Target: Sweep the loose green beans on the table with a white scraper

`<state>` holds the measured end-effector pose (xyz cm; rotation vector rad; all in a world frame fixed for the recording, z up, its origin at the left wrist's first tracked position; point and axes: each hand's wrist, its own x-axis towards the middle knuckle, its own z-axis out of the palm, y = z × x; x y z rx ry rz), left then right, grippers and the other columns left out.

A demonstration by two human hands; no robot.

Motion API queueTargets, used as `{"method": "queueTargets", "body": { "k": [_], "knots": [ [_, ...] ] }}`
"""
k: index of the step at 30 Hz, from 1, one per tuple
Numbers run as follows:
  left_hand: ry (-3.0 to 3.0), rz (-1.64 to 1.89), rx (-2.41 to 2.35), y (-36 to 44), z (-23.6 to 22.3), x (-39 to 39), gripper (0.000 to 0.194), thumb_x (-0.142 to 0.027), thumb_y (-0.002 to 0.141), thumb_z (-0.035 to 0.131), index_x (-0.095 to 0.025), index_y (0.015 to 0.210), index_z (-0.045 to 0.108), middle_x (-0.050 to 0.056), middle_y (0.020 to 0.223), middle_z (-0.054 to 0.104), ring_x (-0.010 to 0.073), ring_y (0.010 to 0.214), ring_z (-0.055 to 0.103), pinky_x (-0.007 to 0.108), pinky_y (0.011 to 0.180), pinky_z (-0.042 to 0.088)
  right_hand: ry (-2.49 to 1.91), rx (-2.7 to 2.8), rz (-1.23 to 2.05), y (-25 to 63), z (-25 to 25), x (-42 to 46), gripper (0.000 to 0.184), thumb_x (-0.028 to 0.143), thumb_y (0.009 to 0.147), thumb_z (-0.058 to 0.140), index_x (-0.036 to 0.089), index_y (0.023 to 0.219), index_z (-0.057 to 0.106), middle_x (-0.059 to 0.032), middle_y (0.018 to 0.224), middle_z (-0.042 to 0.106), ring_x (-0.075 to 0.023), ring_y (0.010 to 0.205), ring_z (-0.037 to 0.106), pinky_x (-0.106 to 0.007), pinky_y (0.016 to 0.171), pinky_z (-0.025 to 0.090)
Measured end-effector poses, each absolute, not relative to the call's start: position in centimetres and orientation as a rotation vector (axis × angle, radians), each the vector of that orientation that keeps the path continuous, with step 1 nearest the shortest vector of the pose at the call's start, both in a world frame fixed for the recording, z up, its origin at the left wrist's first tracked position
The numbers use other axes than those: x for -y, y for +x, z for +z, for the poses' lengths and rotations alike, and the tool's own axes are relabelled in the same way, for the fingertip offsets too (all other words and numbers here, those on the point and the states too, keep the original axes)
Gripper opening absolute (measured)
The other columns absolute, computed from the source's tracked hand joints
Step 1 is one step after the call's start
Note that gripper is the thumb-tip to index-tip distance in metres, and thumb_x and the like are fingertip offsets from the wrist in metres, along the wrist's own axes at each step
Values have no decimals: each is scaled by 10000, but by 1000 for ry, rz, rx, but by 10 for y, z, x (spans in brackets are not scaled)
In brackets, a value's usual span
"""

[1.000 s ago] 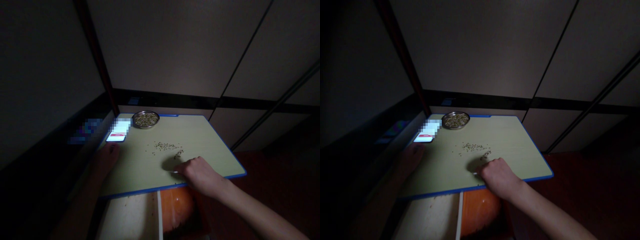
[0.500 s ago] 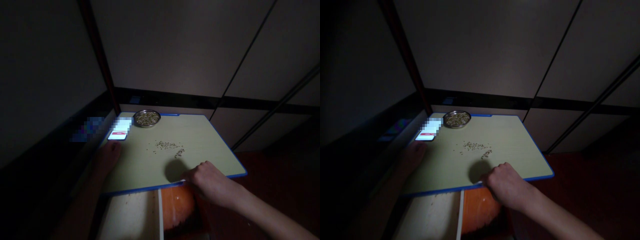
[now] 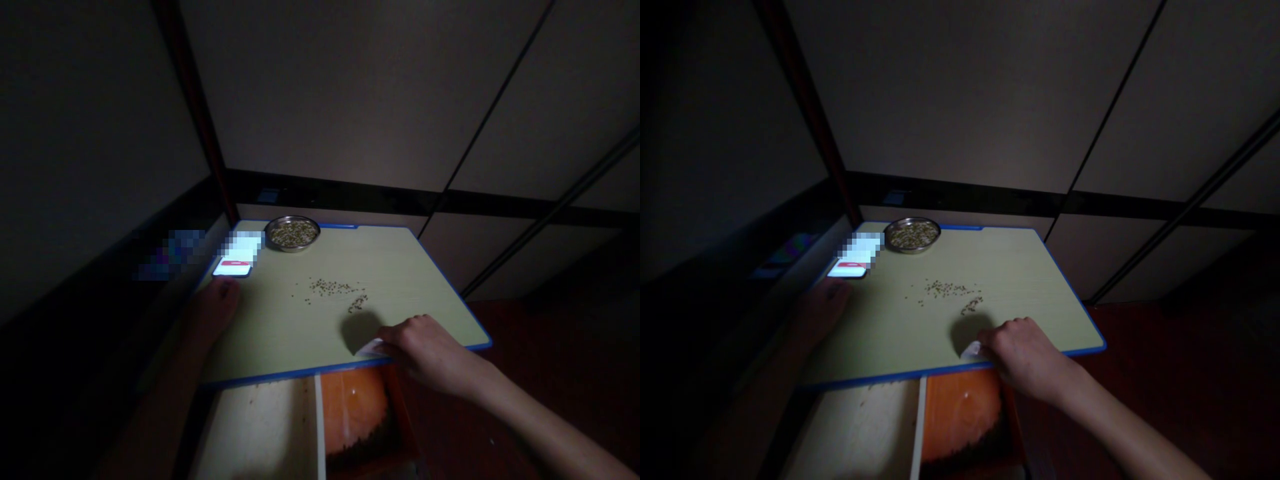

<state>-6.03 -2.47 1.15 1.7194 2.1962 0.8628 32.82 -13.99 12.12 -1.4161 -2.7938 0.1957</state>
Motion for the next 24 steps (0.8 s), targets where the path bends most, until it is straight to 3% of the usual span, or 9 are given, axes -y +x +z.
{"method": "queueTargets", "body": {
  "k": [9, 16, 24],
  "knots": [
    [1740, 830, -2209, -62, 11, 24, 383, -448, 904, 384, -184, 1001, 644, 105, 951, 709, 242, 850, 647, 317, 698, 456, -1547, 2652, 304, 336, 135, 116, 223, 314, 957, 479, 203, 869, 650, -42, 745, 693, -136, 635, 596, -274, 585, 295],
    [1757, 862, -2210, -62, 7, 22, 356, -437, 896, 387, -188, 972, 630, 94, 943, 713, 243, 868, 652, 308, 707, 465, -1893, 2448, 1, 347, 131, 76, 233, 331, 971, 428, 204, 973, 623, -96, 852, 723, -204, 772, 660, -276, 623, 324],
    [1725, 883, -2195, -63, 7, 24, 362, -439, 899, 378, -195, 986, 631, 82, 878, 714, 230, 806, 657, 302, 698, 466, -1773, 2510, -88, 291, 126, 25, 282, 314, 988, 389, 216, 999, 653, -101, 900, 735, -217, 842, 678, -278, 669, 366]
  ]
}}
